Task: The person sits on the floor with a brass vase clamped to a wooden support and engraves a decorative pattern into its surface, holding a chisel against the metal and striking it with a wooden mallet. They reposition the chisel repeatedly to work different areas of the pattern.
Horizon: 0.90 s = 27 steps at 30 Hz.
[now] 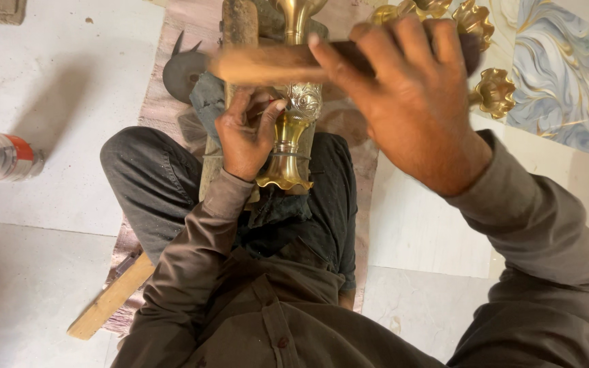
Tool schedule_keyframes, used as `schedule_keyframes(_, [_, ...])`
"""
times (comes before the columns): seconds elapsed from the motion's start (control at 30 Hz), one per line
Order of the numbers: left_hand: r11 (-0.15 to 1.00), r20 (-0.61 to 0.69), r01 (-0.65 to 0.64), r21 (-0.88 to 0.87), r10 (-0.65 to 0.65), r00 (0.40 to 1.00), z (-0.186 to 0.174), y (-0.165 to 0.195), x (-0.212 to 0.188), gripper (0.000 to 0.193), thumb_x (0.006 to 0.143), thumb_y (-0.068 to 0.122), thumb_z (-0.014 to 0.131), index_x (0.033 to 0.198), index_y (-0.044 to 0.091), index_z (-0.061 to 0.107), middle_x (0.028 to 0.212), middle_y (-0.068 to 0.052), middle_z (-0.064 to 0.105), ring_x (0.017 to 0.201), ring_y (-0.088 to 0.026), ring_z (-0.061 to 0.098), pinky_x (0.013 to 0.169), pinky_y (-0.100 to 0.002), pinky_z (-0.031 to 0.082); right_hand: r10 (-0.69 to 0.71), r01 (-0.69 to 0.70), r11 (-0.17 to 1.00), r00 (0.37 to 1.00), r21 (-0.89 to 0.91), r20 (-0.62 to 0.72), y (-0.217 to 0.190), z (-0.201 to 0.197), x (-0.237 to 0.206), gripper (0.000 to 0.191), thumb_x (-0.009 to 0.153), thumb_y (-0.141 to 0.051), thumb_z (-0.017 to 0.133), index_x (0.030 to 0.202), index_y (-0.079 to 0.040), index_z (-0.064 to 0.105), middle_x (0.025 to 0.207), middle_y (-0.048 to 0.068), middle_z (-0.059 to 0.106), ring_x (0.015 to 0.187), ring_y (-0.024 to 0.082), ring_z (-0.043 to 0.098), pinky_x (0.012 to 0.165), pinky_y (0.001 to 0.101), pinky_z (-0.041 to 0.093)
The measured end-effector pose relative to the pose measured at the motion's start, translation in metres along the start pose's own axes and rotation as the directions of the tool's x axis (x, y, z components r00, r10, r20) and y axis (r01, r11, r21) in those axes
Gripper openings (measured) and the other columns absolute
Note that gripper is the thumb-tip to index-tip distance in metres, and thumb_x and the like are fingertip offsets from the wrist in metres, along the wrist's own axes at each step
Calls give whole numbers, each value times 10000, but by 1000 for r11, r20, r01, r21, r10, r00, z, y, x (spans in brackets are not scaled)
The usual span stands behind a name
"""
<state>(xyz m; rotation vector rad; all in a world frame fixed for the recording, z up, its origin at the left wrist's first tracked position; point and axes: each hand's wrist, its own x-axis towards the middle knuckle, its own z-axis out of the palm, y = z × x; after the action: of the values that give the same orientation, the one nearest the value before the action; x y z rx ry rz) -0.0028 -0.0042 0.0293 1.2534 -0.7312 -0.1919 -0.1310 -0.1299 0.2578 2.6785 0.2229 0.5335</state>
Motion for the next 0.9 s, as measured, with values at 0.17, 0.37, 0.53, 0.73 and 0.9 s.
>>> schedule_keyframes(0.17, [999, -18, 30, -45, -31, 999, 0, 1, -4, 263, 986, -48, 758, 1215, -49, 629, 1024, -114, 760, 977, -135, 747, 870, -255, 631, 0, 0, 1000, 1000, -24, 0, -2, -3, 0, 459, 1062, -5, 620, 1501, -135, 654, 1226, 59, 591, 1032, 214, 515, 913, 390, 381])
schedule_keyframes(0.37, [1000, -24, 4, -27, -5, 1000, 1, 2, -4, 274, 986, -40, 749, 1230, -52, 625, 1046, -126, 768, 989, -150, 761, 895, -265, 644, -29, 28, 999, 999, -32, -36, -6, -4, -1, 463, 1043, -6, 659, 1485, -143, 680, 1205, 51, 596, 1049, 219, 523, 942, 414, 398])
schedule_keyframes(0.53, [1000, -36, -20, 12, 20, 999, 1, 6, -8, 269, 990, -40, 759, 1223, -49, 626, 1053, -145, 774, 988, -164, 761, 876, -267, 630, -92, 88, 973, 996, -215, -8, -8, -5, -2, 398, 1097, -174, 691, 1494, -186, 660, 1213, 33, 576, 1028, 194, 510, 964, 408, 395])
schedule_keyframes(0.73, [998, -29, 17, -63, -19, 999, 2, 5, -11, 242, 1007, -49, 730, 1223, -64, 622, 1085, -147, 769, 1020, -167, 753, 898, -277, 635, -91, 84, 959, 996, -272, -12, -11, -6, -4, 374, 1093, -260, 697, 1463, -215, 672, 1185, 11, 588, 1055, 195, 507, 937, 401, 397])
schedule_keyframes(0.9, [997, -26, -5, -72, 3, 1000, 4, 2, -15, 232, 1017, -41, 724, 1224, -68, 624, 1092, -152, 768, 1033, -183, 763, 909, -296, 644, -61, 63, 985, 998, -159, 16, -14, -7, -7, 406, 1085, -163, 710, 1488, -202, 678, 1182, 16, 603, 1057, 203, 517, 926, 402, 407])
